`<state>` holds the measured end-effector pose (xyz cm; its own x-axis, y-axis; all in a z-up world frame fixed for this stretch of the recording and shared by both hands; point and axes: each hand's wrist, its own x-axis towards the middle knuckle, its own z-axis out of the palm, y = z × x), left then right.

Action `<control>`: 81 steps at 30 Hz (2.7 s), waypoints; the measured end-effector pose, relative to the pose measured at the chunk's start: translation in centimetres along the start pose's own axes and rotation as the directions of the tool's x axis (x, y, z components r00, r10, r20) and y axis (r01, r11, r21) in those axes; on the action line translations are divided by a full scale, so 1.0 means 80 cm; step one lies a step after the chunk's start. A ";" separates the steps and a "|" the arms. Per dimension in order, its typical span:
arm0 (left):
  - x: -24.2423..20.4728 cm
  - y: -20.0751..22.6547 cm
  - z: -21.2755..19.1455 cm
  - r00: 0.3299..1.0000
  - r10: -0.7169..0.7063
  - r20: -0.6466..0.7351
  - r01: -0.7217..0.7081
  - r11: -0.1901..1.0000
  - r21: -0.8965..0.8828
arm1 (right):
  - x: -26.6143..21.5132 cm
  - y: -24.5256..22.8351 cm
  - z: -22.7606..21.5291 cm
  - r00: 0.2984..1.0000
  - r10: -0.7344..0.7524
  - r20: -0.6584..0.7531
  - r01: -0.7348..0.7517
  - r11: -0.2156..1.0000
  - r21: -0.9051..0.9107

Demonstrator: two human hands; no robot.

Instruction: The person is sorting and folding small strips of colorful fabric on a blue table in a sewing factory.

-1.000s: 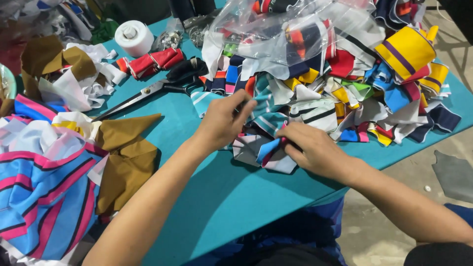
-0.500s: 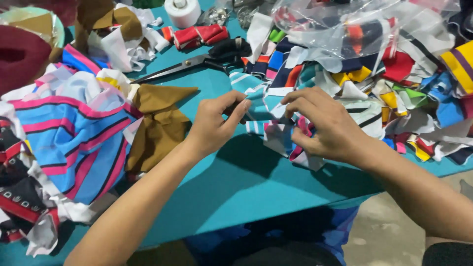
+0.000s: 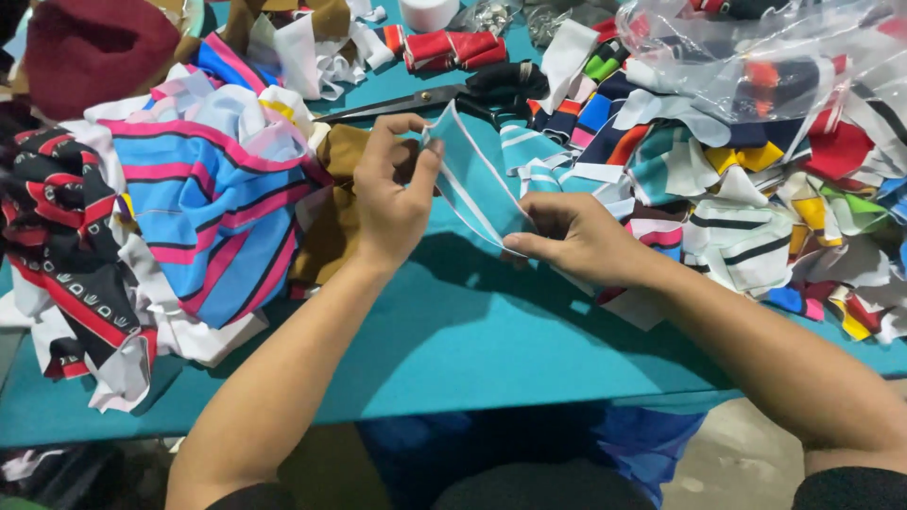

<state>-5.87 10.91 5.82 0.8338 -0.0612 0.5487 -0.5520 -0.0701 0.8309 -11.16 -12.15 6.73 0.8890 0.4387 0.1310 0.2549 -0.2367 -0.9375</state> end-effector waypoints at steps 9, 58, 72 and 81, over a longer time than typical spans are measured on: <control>-0.003 -0.034 -0.002 0.994 -0.095 -0.048 0.103 0.968 0.230 | 0.001 0.010 -0.009 0.999 0.011 -0.049 -0.013 0.999 -0.044; -0.040 0.024 0.040 0.715 0.579 0.391 -0.690 0.675 0.263 | 0.018 0.009 0.019 0.998 -0.066 -0.005 0.065 0.997 -0.044; -0.042 0.061 0.032 0.699 0.116 0.705 -0.531 0.745 0.404 | 0.032 -0.017 0.060 0.994 -0.036 -0.107 -0.037 0.796 -0.604; -0.059 -0.040 0.049 0.727 0.265 0.633 -0.609 0.675 0.417 | 0.002 -0.117 -0.019 0.873 0.465 0.144 -0.181 0.584 -0.791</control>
<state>-8.05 7.54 0.19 0.4521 -0.6932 0.5613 -0.8854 -0.4248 0.1886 -12.84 -11.15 16.03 0.8404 0.3978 -0.3682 0.2891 -0.9035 -0.3162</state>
